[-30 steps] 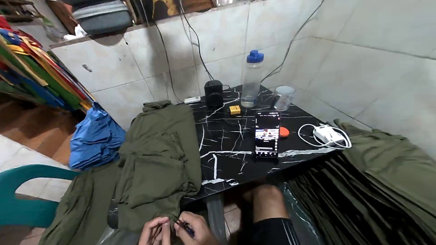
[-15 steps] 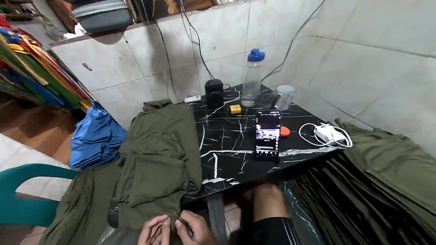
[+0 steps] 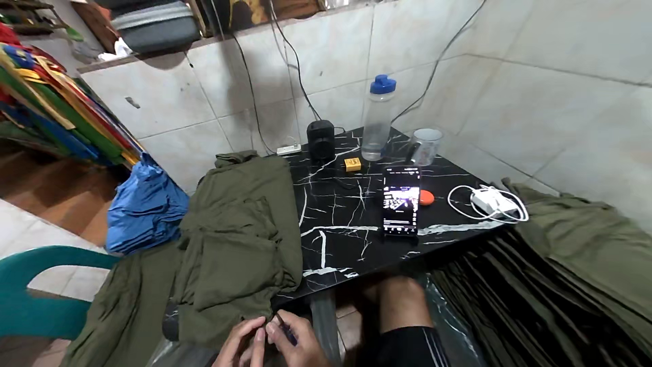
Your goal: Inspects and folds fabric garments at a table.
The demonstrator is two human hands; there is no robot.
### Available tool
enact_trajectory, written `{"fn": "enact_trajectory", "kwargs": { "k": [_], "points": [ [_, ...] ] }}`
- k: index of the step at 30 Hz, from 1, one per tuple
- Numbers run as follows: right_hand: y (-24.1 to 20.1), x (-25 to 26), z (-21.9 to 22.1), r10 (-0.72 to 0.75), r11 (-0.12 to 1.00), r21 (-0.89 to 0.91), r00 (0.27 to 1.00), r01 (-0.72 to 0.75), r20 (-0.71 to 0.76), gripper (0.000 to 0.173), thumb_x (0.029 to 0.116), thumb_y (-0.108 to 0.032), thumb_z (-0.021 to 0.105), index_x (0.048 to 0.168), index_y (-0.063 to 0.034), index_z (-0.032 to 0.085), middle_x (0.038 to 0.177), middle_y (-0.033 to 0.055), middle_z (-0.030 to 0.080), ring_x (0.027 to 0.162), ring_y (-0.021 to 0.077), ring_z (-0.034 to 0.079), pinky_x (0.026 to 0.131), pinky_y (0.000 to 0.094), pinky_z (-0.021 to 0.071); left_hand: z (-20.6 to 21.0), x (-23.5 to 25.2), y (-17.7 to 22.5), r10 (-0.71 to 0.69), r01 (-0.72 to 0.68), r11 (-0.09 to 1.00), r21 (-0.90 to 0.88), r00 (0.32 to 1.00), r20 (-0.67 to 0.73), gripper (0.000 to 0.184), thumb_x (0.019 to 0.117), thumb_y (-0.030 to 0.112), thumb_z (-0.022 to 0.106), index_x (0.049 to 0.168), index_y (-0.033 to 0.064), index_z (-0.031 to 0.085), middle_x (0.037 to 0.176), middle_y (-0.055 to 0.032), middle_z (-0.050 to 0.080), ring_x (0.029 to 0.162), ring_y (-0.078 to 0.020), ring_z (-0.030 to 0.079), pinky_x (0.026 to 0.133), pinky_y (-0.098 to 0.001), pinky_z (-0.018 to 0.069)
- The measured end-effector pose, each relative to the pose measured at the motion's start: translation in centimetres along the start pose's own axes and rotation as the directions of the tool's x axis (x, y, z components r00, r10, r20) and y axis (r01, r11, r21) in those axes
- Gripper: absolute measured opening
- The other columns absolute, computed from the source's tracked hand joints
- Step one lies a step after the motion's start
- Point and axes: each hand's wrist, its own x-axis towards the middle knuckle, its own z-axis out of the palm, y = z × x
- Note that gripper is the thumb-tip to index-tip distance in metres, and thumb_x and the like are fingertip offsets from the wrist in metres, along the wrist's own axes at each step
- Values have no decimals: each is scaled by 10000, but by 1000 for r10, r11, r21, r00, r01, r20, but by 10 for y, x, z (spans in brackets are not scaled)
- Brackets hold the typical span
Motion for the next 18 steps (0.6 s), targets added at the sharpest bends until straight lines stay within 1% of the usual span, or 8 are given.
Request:
{"fn": "enact_trajectory", "kwargs": {
  "k": [2,4,7,9,12,14,16,18],
  "points": [
    [0,0,0,0,1000,-4,1000,0,-3,246,1052,-153,515,936,20,646,765,51,597,680,74,550,666,252,479,-3,0,-1,36,-42,997,72,996,82,235,917,-14,656,1141,-37,723,1116,-102,685,966,-94,682,825,-236,613],
    [3,1,-2,-22,997,-79,1000,21,-5,261,1044,-167,522,911,21,645,746,83,603,683,126,584,667,307,500,-4,-1,-2,82,-104,980,169,988,131,274,898,12,681,1165,-18,736,1136,-134,652,946,-70,660,811,-197,595],
    [-3,-1,-3,-87,960,-267,996,78,-21,231,1000,-152,573,877,24,658,758,131,627,708,205,622,671,378,518,-5,-4,-7,143,-177,943,282,980,138,232,874,81,755,1094,8,775,1183,-189,649,1074,-72,653,926,-187,562],
    [-9,-4,-4,-171,919,-362,985,154,-17,168,934,-117,650,870,32,692,804,153,683,725,230,665,676,391,550,-5,-4,-11,194,-210,931,300,978,82,171,840,90,787,1002,36,795,1130,-158,675,1088,-55,647,951,-174,543],
    [-12,-5,-7,-249,902,-364,968,232,0,167,901,-123,714,822,22,688,796,138,688,702,202,659,647,355,548,-6,-4,-15,235,-221,930,294,972,-11,90,835,99,796,924,95,808,1042,-69,707,1039,-11,650,923,-141,540],
    [-11,-3,-10,-239,905,-364,971,221,-4,205,933,-191,726,884,9,718,840,128,713,739,198,681,685,364,571,-5,-4,-17,228,-204,942,267,972,-61,74,852,65,777,916,83,809,1003,-49,717,990,-4,658,892,-139,548],
    [-14,-2,-14,-145,904,-408,989,128,-11,362,947,-384,733,1047,-35,734,922,109,730,790,198,692,728,403,583,-4,-3,-18,173,-147,971,190,977,-127,94,837,-6,759,908,43,797,936,-21,702,884,-1,658,789,-136,569],
    [-16,0,-20,-106,882,-463,994,90,-8,498,916,-496,734,1203,-89,722,1007,85,742,808,183,690,737,413,583,-2,-1,-18,81,-70,995,67,982,-173,117,844,-51,737,916,40,758,896,27,701,807,-9,654,718,-160,572]
  ]
}}
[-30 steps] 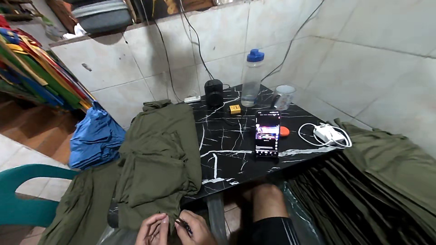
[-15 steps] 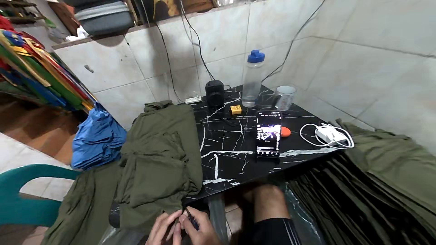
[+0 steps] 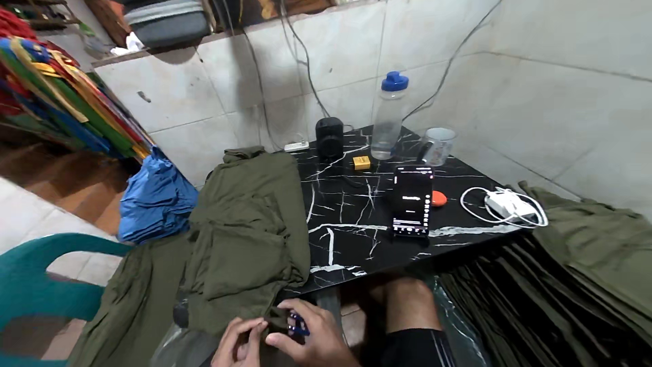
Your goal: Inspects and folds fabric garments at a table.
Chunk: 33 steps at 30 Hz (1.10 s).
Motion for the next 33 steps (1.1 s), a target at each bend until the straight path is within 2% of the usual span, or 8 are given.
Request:
{"fn": "enact_trajectory", "kwargs": {
  "k": [2,7,11,16,19,22,25,33],
  "points": [
    [5,1,-3,-53,998,-17,998,53,13,474,950,-484,694,1219,-95,718,1016,75,733,782,161,672,700,382,576,1,1,2,-84,83,992,-93,996,-8,153,880,-57,694,947,79,717,910,69,712,776,-12,669,703,-181,594],
    [9,2,-2,-73,995,-54,993,78,97,392,962,-442,687,1049,-60,718,809,78,685,669,186,627,638,401,545,1,2,3,-250,239,929,-284,968,-4,95,981,13,568,959,86,624,882,54,641,655,-10,600,575,-173,544],
    [9,0,7,-67,996,-53,995,71,72,383,965,-441,681,1065,-72,711,763,54,673,651,164,631,627,378,555,-1,-3,1,-218,227,900,-373,974,66,59,1001,182,641,969,135,651,929,60,628,713,-7,610,629,-176,565],
    [9,-3,19,-133,986,-102,991,130,-28,360,992,-428,640,1065,-83,715,737,33,670,611,142,619,573,347,544,-1,-6,-2,-163,191,901,-390,981,102,56,963,193,698,944,141,688,943,50,612,807,-12,610,708,-170,560],
    [6,-4,19,-189,970,-167,979,174,-74,358,1048,-393,545,1031,-89,734,762,44,716,643,156,687,567,369,569,-2,-6,-5,-135,172,899,-403,984,117,101,963,250,707,950,151,692,955,42,612,806,-25,618,717,-189,568],
    [9,-2,17,-207,962,-208,968,176,-138,383,1047,-427,530,1013,-98,723,703,17,667,574,117,618,516,315,525,-3,-6,-1,-204,213,865,-454,977,70,87,969,214,701,966,129,687,954,21,635,769,-58,661,690,-237,621],
    [10,-2,12,-190,960,-220,979,170,-71,404,1014,-471,578,1048,-90,709,645,0,594,518,121,538,484,317,479,-5,-6,2,-266,256,827,-501,963,53,62,976,149,678,958,90,671,979,-11,639,804,-93,692,716,-290,651],
    [2,-4,21,-236,929,-321,963,184,-131,402,1011,-453,575,1054,-80,718,739,23,687,544,134,612,478,337,518,-3,-6,4,-211,221,850,-478,975,75,40,955,147,709,955,109,701,920,15,653,770,-53,663,715,-223,612]
  ]
}}
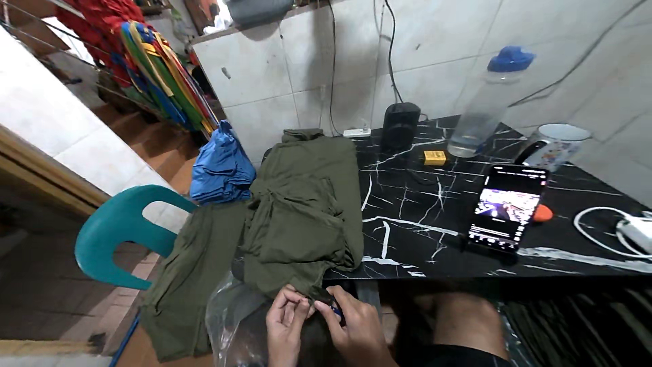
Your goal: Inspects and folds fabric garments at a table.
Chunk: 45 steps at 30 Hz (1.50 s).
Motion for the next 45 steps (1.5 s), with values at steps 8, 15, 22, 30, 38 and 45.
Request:
{"fn": "enact_trajectory", "kwargs": {
  "k": [8,15,22,30,38,45],
  "points": [
    [5,1,6,-74,997,-10,997,74,-30,377,1036,-423,541,1037,-90,716,767,21,703,592,137,656,498,329,538,2,-1,2,-27,27,999,39,1000,-3,22,956,62,669,967,81,665,931,4,658,777,-76,675,717,-248,624],
    [7,2,9,113,981,173,981,-84,-160,392,1018,-433,589,1042,-60,705,685,-11,626,548,68,563,501,258,502,3,-5,6,-105,106,994,21,993,-51,14,1006,85,598,999,76,607,940,-18,638,810,-116,686,733,-318,650],
    [16,4,16,189,639,745,978,-190,87,214,936,-169,744,1095,-33,701,970,38,713,845,95,678,733,274,595,-4,-10,1,84,-124,936,330,988,133,195,748,-35,824,895,77,762,984,-10,719,879,-87,722,735,-260,655],
    [17,3,19,190,760,618,978,-202,86,146,950,-103,697,1018,26,703,932,103,704,847,108,667,784,264,567,-1,-9,7,-106,114,939,325,994,-40,289,758,-163,763,1007,-40,684,810,-22,774,705,-109,750,687,-285,652],
    [18,5,18,198,697,678,972,-231,127,209,948,-169,722,1051,8,681,930,78,688,832,99,660,751,266,572,-15,-4,6,151,-299,665,684,951,269,87,901,76,721,880,4,765,965,-97,708,963,-58,666,910,-179,542],
    [21,3,22,176,677,690,967,-255,184,353,927,-344,760,964,6,735,914,66,678,833,80,625,740,242,536,-14,1,3,205,-528,407,746,848,489,177,948,104,600,812,26,680,942,-166,664,1017,-262,629,1010,-300,477]
  ]
}}
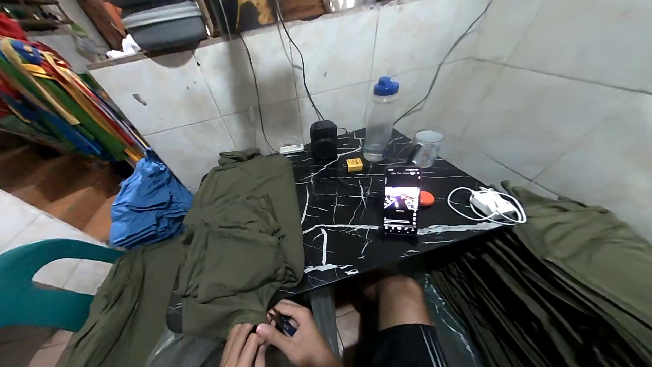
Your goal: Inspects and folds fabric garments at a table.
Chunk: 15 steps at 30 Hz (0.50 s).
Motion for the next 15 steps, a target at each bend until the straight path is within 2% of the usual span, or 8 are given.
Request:
{"fn": "enact_trajectory", "kwargs": {
  "k": [2,4,6,8,12,15],
  "points": [
    [-3,1,-3,14,999,-32,1000,-14,10,308,950,-296,727,960,11,741,938,83,684,872,102,643,771,256,548,2,-1,-1,-17,17,998,-57,1000,0,175,961,111,596,843,34,700,961,-152,674,1038,-225,622,1022,-264,460],
    [-6,0,-3,-2,995,-96,1000,2,3,276,979,-236,684,958,36,731,947,123,696,889,143,661,810,297,553,7,-4,-1,-53,48,991,-129,998,-33,172,969,120,613,871,33,724,1026,-158,694,1117,-187,627,1069,-239,447],
    [-7,0,-1,-31,984,-176,1000,29,-5,246,980,-194,676,969,48,725,959,151,705,899,183,675,837,336,558,12,-6,-2,-63,53,989,-140,996,-65,164,965,133,631,866,43,726,1091,-166,679,1176,-184,601,1098,-242,427],
    [-7,0,0,-18,979,-202,1000,15,-15,247,988,-188,657,963,52,709,944,157,694,884,194,669,829,345,553,13,-4,-1,-44,36,993,-116,997,-63,154,959,146,652,851,70,730,1097,-159,657,1176,-200,563,1092,-244,401],
    [-8,-1,1,110,986,-128,994,-110,-9,313,1023,-257,614,973,45,682,908,135,660,832,156,625,784,321,524,10,-1,-2,-14,13,998,-67,1000,-24,142,970,177,655,861,106,712,1101,-146,643,1169,-212,550,1086,-249,389],
    [-4,0,1,117,993,18,993,-117,-11,335,980,-325,689,968,10,684,864,60,646,764,67,606,695,243,523,6,2,-4,-6,6,994,-108,1000,3,136,971,147,629,866,111,708,1206,-148,651,1250,-216,536,1133,-283,373]
  ]
}}
